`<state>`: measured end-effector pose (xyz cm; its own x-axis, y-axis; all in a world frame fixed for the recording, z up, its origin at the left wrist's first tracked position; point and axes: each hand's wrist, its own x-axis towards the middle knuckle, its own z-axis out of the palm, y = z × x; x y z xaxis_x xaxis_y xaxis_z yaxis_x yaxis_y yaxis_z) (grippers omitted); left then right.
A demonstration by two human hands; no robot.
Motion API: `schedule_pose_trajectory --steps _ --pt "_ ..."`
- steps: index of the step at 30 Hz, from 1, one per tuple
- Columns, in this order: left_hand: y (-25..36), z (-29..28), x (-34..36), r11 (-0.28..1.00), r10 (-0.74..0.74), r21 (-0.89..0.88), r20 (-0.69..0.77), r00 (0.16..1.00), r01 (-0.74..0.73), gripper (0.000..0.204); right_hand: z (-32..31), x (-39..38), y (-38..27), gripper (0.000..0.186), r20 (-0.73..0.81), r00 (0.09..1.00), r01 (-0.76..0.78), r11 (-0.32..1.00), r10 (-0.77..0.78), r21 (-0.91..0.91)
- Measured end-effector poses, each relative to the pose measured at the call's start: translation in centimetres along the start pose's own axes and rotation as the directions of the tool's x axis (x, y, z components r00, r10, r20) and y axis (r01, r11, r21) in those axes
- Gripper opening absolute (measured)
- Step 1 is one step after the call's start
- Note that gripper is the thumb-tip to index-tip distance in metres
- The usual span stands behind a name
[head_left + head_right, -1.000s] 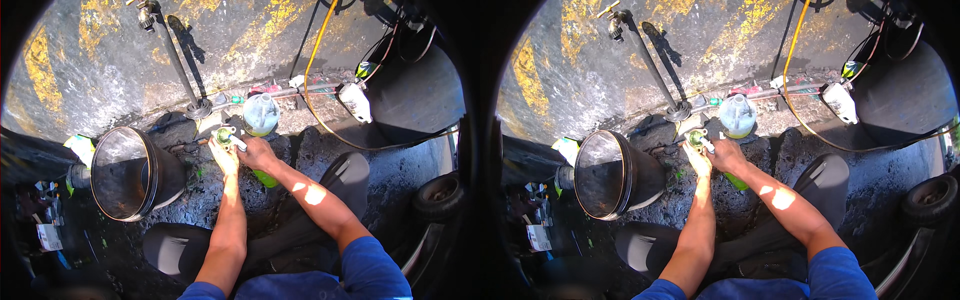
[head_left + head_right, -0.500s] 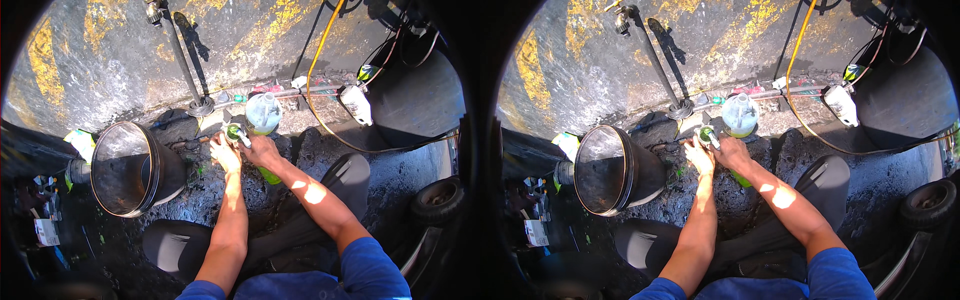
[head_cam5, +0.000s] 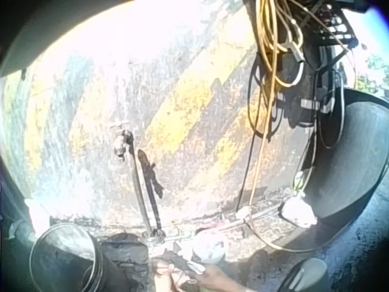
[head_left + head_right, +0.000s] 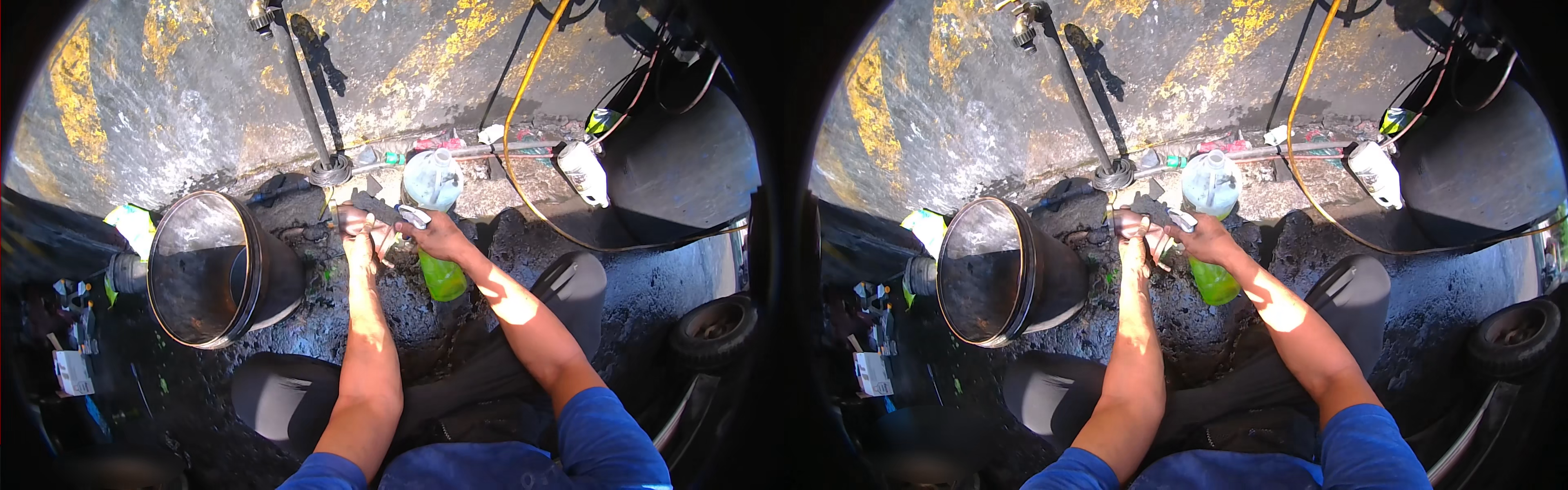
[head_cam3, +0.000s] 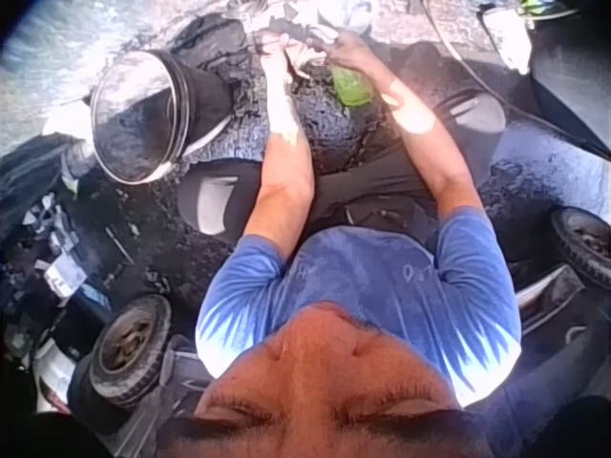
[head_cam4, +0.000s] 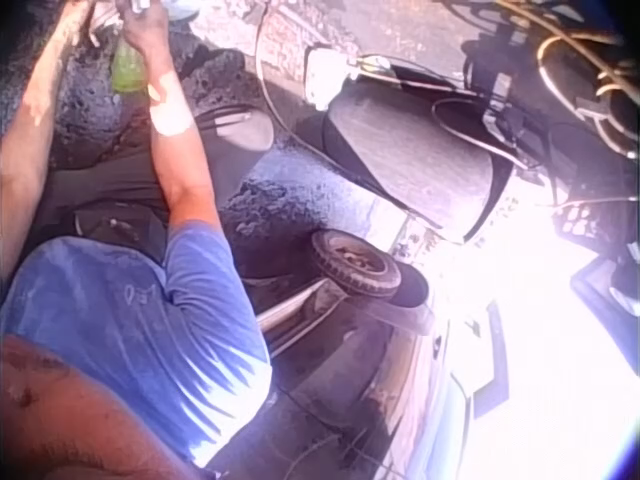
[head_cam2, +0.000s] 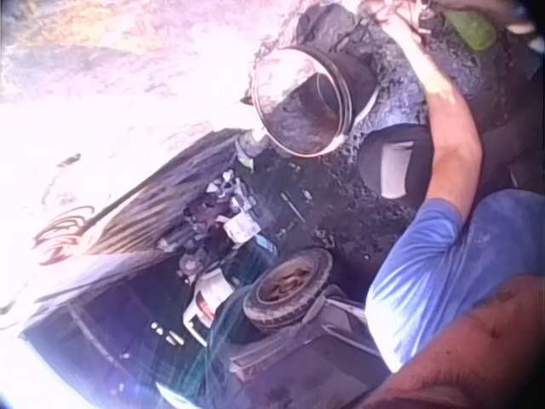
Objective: Cleaning a metal auto part with a spray bottle and kemudian washing hands under a tap.
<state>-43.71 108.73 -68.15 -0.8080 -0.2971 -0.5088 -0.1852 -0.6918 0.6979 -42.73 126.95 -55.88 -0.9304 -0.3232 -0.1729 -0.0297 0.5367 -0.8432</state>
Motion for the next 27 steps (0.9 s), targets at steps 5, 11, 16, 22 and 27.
schedule_pose_trajectory --steps 5,11,16,22,27 --pt "0.7 -1.3 -0.5 0.867 -0.291 -0.351 0.219 0.931 0.354 0.051 -0.1 -0.5 0.4 0.033 0.079 0.996 -0.067 0.952 0.045 0.298" --pt "0.8 -2.2 0.3 0.860 -0.224 -0.392 0.285 0.932 0.327 0.054 1.7 -1.3 1.3 0.034 0.201 0.979 -0.027 0.998 0.039 -0.059" --pt "0.3 -3.3 0.8 0.849 -0.220 -0.377 0.383 0.897 0.369 0.043 3.4 -1.0 1.8 0.029 0.090 0.993 0.084 0.992 -0.076 -0.093" --pt "0.0 -3.8 0.4 0.885 -0.175 -0.336 0.405 0.898 0.323 0.031 3.5 -0.8 1.5 0.036 0.151 0.972 0.179 0.984 -0.179 0.020" --pt "0.3 -3.2 0.5 0.868 -0.151 -0.380 0.413 0.898 0.321 0.050 3.3 -1.3 1.4 0.034 0.112 0.992 0.073 0.984 -0.055 -0.163"
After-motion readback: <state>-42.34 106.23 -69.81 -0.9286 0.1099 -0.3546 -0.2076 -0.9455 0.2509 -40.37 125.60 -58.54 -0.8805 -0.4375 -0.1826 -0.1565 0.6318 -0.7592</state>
